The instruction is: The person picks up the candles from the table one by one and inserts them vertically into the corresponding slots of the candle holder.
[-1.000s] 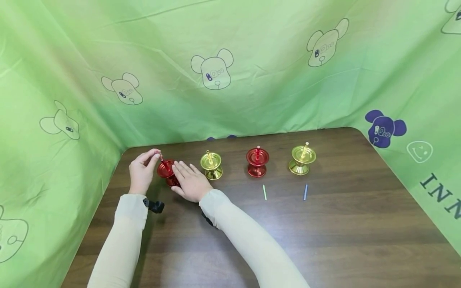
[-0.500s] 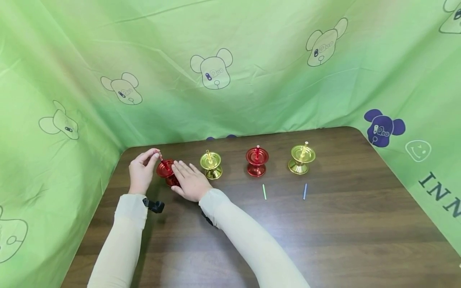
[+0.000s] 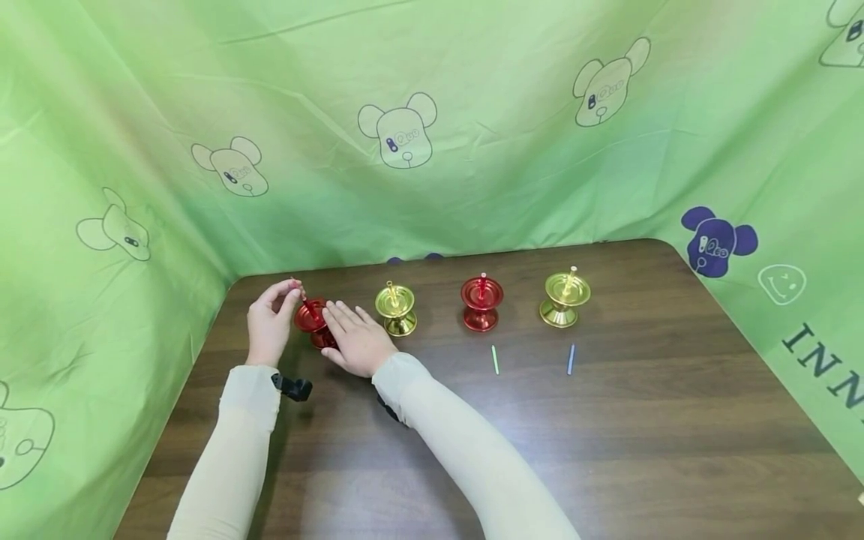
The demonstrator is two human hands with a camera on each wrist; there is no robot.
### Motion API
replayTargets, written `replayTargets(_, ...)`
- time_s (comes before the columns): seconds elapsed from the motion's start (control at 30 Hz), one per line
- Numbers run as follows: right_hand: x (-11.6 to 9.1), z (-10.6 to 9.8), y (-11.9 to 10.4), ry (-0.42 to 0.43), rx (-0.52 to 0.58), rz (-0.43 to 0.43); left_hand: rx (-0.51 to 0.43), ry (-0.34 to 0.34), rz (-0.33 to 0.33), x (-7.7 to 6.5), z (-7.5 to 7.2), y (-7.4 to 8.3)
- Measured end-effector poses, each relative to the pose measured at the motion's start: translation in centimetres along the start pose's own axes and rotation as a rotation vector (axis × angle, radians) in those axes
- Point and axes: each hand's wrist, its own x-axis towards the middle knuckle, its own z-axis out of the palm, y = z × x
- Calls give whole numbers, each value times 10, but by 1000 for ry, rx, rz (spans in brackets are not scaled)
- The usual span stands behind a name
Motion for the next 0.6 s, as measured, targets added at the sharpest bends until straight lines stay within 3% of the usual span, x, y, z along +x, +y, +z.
replayTargets(0.2,1,0,0,-8,-5,2,-25,3,-12,-4,-1,-6)
replayTargets(0.6,0,0,0,1,-31,5,20,34,-44,-15,-6,-12)
